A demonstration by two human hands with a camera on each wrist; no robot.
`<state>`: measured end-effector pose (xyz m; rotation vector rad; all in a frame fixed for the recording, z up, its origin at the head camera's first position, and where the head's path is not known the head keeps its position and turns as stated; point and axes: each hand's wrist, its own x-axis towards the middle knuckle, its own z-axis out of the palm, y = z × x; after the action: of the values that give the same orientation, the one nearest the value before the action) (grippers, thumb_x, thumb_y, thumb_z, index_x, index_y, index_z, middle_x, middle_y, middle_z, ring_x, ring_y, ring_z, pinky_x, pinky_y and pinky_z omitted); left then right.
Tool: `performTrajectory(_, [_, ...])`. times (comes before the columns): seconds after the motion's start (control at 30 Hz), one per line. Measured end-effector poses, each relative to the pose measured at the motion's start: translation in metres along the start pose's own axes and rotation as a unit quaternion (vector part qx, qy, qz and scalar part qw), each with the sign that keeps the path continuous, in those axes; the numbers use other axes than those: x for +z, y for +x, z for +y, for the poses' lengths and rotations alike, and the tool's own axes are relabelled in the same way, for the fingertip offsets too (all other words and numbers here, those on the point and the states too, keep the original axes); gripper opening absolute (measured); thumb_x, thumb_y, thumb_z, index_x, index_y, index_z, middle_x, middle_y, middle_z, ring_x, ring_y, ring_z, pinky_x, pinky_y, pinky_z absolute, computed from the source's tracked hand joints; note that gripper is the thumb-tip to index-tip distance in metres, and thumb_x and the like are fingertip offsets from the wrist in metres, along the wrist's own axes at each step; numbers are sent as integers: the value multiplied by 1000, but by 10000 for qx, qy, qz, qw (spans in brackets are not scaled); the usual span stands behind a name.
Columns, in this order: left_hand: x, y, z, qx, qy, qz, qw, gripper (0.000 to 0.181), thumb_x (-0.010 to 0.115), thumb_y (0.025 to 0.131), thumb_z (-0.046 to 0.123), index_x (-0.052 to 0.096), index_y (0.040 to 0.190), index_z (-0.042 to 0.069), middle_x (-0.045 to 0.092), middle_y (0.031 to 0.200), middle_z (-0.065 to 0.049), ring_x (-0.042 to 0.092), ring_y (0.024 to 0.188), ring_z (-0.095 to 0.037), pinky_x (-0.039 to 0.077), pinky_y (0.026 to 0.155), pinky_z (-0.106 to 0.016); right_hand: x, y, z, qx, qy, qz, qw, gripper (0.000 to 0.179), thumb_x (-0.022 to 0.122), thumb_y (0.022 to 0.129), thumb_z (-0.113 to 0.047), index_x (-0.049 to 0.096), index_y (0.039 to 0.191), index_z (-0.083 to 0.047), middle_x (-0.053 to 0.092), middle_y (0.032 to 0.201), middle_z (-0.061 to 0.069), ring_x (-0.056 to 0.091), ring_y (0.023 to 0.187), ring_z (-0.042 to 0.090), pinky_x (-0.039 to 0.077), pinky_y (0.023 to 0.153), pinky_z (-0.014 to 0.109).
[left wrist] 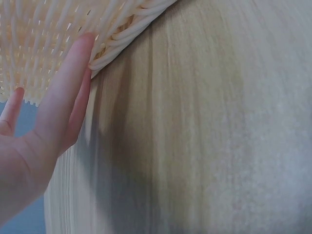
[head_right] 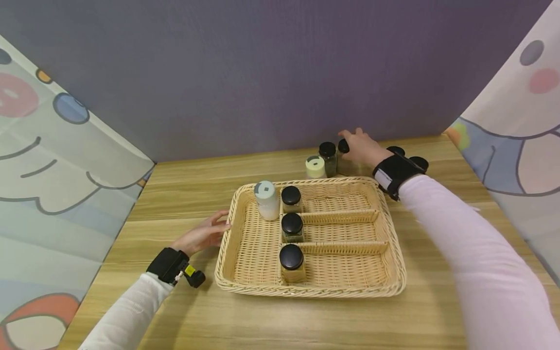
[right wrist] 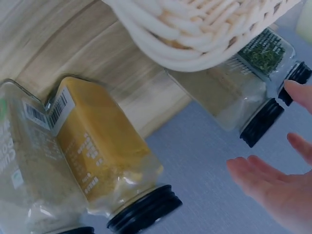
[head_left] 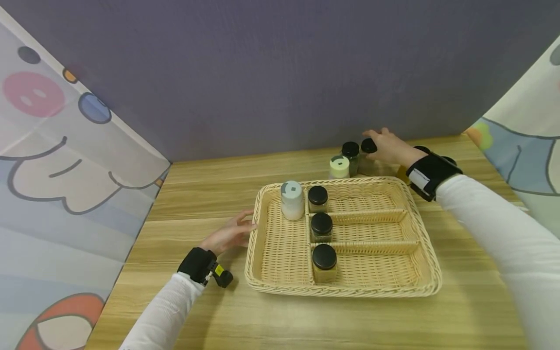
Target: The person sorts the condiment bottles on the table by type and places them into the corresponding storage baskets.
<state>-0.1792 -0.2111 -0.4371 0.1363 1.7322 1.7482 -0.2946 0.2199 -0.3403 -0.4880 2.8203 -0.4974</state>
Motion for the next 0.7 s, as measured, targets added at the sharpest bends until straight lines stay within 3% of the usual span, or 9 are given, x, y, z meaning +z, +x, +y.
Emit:
performTrajectory(0.2, [0, 0, 0, 60, -23, -16, 10000, 50, 48, 88, 7, 25, 132, 13, 48, 118, -21, 53, 98, -29, 48, 82, -53, 6, 5, 3, 92, 20, -114, 9999, 66, 57, 83, -12, 16, 134, 0, 15, 125, 46, 23, 110, 59, 37, 84, 66])
performTrajectory(0.4, [1, 0, 0, 54, -59, -17, 10000, 50, 48, 88, 7, 25, 132, 14, 49, 118, -20, 53, 98, -29, 48, 82, -53, 14, 10, 8, 57, 65, -181, 9998, 65, 56, 83, -10, 16, 133, 1, 18, 123, 44, 31, 105, 56, 43, 78, 59])
performTrajectory(0.7, [1, -1, 0, 9, -60, -37, 10000, 51, 47, 88, 7, 23, 132, 14, 40, 126, -27, 50, 102, -31, 46, 85, -54, 21, 13, 13, 11, 39, -75, 10000, 65, 58, 81, -4, 18, 133, 0, 20, 123, 43, 52, 79, 39, 45, 60, 47])
